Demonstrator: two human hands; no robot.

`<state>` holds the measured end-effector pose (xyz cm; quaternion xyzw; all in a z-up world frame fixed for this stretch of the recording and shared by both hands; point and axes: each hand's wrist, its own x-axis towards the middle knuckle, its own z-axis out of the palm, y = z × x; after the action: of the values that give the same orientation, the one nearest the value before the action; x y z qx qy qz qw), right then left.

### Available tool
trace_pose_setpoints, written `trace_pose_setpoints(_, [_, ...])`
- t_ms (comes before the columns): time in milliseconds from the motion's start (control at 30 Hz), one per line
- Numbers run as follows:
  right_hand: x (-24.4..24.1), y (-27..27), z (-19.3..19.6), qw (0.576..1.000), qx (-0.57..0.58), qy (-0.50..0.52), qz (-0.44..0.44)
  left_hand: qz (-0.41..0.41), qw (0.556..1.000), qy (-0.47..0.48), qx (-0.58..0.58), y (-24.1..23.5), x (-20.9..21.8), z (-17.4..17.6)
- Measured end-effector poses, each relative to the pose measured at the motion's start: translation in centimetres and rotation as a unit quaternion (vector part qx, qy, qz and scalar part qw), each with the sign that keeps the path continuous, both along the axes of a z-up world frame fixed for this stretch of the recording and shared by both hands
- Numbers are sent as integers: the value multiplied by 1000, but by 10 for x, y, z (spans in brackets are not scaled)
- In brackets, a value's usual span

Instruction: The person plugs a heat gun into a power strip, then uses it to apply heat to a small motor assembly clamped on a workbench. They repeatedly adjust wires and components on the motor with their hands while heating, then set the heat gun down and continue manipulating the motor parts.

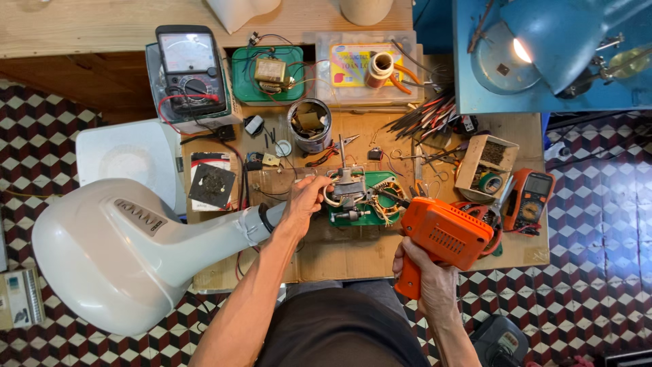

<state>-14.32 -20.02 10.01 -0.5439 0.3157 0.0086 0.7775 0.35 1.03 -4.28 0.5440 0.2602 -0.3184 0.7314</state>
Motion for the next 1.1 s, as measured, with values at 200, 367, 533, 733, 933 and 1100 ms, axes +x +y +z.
trace_pose_setpoints(200, [-22,-15,6,995,-12,-5,-94,-9,1000,-17,-16,5,2,-5])
trace_pose_setpoints(367, [-33,-39,5,988,-9,-26,-149,42,999,-1,-19,12,-1,-17])
trace_pose_setpoints(533, [-36,-70,0,987,-4,-27,-161,100,994,-34,15,36,-21,-38])
trace_pose_setpoints(733, [-34,-110,-6,986,4,-17,-167,75,988,-96,98,42,-36,-38])
trace_pose_setpoints(933, [-27,-143,-18,984,24,-10,-176,-3,900,-185,393,26,-71,15])
trace_pose_setpoints(1100, [-17,-170,-36,982,36,-1,-185,-42,839,-213,500,7,-77,56])
